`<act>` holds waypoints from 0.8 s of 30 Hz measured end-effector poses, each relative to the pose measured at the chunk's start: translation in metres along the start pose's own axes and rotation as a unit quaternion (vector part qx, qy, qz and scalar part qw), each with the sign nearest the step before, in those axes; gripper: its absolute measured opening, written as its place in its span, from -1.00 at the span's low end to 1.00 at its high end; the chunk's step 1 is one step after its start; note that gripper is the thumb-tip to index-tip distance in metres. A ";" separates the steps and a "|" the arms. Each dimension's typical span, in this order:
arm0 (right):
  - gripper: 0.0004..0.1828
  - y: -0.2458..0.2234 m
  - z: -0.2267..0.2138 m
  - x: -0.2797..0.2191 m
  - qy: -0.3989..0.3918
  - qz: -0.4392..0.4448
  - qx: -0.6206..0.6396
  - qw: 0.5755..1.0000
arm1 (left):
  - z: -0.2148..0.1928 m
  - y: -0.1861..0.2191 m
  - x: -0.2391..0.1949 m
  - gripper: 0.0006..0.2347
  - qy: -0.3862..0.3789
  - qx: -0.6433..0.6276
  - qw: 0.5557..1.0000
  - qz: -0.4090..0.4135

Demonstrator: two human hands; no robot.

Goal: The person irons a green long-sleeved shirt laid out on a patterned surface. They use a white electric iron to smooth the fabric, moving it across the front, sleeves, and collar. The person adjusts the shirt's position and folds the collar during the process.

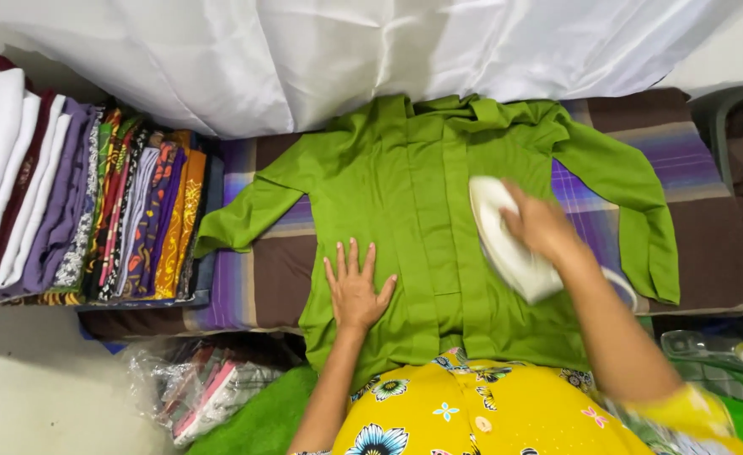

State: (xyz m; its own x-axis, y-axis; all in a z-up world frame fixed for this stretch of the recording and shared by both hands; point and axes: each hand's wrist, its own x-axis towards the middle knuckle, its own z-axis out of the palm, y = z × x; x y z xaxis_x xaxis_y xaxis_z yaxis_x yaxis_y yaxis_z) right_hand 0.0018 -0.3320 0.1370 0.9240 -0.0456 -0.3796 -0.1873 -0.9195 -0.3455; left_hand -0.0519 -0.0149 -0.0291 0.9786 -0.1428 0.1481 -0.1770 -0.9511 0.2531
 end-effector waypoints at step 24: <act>-0.40 0.045 0.015 0.182 0.129 -0.011 -0.011 0.992 | -0.001 0.003 0.003 -0.40 0.027 -0.014 0.999 -0.011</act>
State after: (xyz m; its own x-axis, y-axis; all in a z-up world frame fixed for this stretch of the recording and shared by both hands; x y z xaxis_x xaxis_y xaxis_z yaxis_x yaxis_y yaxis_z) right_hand 0.1563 -0.3755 0.0396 0.9828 -0.1211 -0.1396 -0.1615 -0.9299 -0.3305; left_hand -0.0498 -0.0179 -0.0269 0.9752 -0.1068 0.1939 -0.1598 -0.9458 0.2826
